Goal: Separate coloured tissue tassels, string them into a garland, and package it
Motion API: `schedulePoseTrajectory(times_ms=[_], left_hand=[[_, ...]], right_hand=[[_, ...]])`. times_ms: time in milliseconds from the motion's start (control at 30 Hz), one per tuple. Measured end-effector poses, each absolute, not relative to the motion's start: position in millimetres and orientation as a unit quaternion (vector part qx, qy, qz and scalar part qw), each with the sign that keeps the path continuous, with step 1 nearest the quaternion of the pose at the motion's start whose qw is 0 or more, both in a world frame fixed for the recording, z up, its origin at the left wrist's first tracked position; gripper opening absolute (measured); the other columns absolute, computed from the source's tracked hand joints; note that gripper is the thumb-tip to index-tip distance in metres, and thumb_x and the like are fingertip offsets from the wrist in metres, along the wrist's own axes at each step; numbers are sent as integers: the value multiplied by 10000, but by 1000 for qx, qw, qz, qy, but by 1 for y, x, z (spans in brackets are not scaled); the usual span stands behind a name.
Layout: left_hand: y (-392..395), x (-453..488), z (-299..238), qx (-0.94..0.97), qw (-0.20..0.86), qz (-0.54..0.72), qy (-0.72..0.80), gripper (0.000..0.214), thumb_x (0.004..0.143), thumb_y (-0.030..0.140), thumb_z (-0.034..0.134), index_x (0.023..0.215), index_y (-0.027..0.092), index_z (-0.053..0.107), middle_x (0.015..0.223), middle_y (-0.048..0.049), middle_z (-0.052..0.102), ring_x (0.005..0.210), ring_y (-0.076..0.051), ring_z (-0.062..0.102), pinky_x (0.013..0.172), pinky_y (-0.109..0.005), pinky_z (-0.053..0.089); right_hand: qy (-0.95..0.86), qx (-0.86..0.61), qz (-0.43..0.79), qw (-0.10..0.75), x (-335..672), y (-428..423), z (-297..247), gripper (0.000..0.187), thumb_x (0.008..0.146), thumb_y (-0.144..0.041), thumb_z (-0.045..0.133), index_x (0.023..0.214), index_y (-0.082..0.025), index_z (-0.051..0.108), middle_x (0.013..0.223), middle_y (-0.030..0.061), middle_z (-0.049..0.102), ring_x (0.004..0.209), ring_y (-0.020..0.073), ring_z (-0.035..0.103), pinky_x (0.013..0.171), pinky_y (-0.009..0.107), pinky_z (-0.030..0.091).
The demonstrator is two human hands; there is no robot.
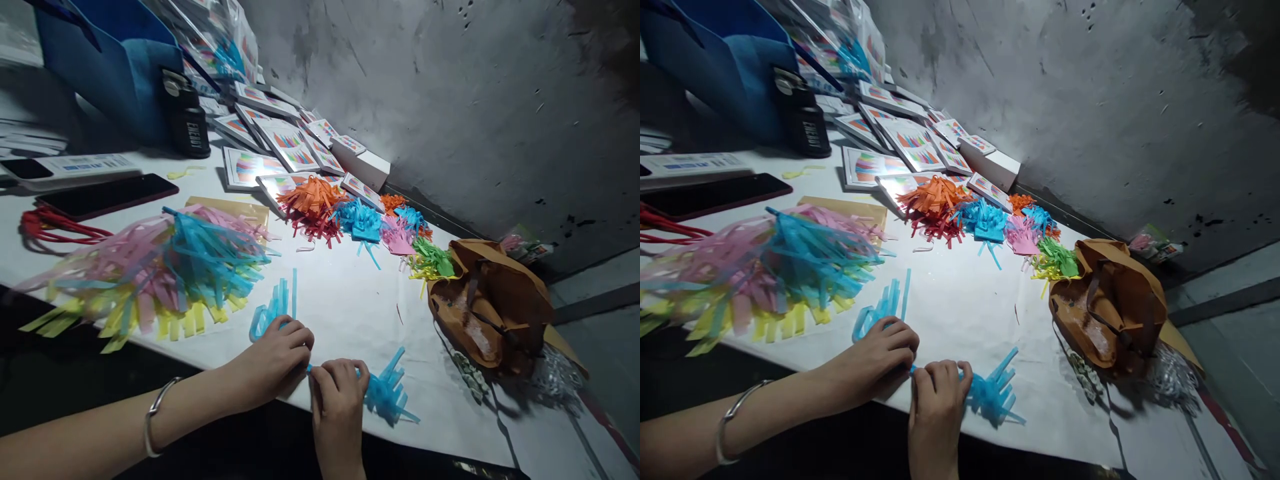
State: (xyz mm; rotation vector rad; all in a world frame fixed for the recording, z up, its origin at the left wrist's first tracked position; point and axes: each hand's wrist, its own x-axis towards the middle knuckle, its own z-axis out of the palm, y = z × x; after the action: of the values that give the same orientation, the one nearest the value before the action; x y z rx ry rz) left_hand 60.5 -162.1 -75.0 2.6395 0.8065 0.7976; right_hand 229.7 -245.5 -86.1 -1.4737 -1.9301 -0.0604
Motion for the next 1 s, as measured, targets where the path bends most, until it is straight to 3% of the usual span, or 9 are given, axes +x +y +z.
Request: schedulePoseTrajectory(times_ms=[167,333,567,667,833,1000], left_hand=[[-155,55,-76,940,61,252,223,139,864,105,695,849,215,611,908,9,661,880,-209,548,1012,-412,248],[-148,49,-72,950,65,235,195,146,884,81,647,914,221,620,954,-4,662,903,-214,554,1015,-418,241],[-155,48,-64,885,248,247,308,120,842,108,641,811,218,678,974,-16,620,930,-215,564,900,-371,338],[-157,52,-57,869,273,217,351,99,820,126,652,771,203,692,958,-21,626,934,-226,570,903,-386,353],[-160,65,-43,885,210,165,380,174,861,129,581,733,184,685,971,-49,651,905,-250,578,863,-441,368],[-162,78,-41,904,120,104,396,104,831,101,632,794,177,692,1010,-93,654,929,-292,576,878,-535,388]], right_hand=[[-736,-583,-37,343,236,-252,-92,185,974,-106,475,943,-241,599,885,5,653,877,183,607,1037,457,282],[-722,-605,-40,332,238,-256,-96,185,975,-100,469,971,-239,591,928,15,656,920,200,598,1045,468,258],[-704,-634,-69,313,244,-261,-100,163,965,-121,490,991,-241,598,988,32,645,964,229,599,1050,485,247],[-695,-646,-67,309,241,-260,-96,157,957,-121,476,956,-238,581,990,49,633,966,250,589,1036,512,241],[-647,-696,-72,303,230,-254,-83,190,932,-96,444,847,-234,541,905,59,612,894,272,567,977,533,271],[-661,-688,-42,298,236,-251,-84,151,905,-105,498,852,-239,544,895,44,606,866,262,568,990,550,237]])
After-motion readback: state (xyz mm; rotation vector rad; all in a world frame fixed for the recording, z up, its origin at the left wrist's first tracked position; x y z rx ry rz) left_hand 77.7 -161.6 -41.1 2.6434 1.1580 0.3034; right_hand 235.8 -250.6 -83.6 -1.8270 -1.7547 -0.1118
